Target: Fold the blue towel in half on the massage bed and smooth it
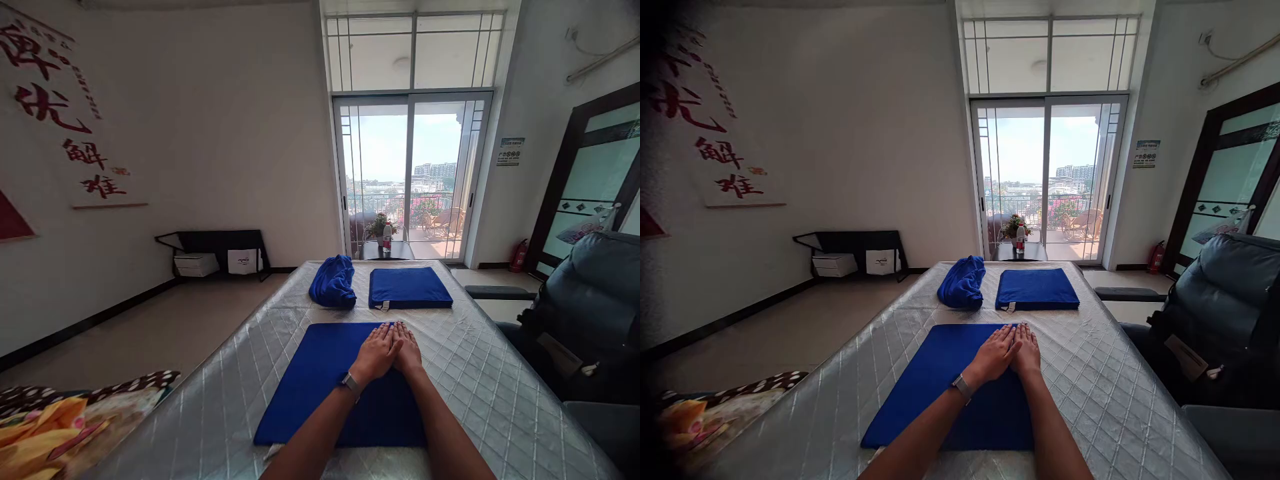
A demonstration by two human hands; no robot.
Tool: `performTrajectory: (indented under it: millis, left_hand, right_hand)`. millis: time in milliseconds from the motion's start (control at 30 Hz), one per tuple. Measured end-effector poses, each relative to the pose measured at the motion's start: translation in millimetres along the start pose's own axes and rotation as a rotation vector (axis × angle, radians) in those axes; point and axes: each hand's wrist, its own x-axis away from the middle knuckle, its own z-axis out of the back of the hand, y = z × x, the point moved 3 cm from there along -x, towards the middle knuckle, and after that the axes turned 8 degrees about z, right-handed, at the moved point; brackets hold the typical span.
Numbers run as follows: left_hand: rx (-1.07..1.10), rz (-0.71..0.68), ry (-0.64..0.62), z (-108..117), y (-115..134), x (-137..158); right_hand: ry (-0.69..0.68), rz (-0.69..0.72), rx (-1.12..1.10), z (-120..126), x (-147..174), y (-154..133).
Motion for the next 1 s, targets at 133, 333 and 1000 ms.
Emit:
performTrajectory:
  millis: [133, 333, 1000]
  left_hand:
    - [0.037, -0.010, -0.060, -14, 9, -22]
    - [-0.021, 0.202, -0.084, -5, -49, -6]
    - [-0.148, 0.491, 0.066, 27, -190, 55]
  right_hand:
    - [-0.010, 0.017, 0.001, -1, 0, 1]
    - [0.004, -0.054, -0.016, 1, -5, -3]
    - [-0.023, -0.087, 0.017, -2, -9, -2]
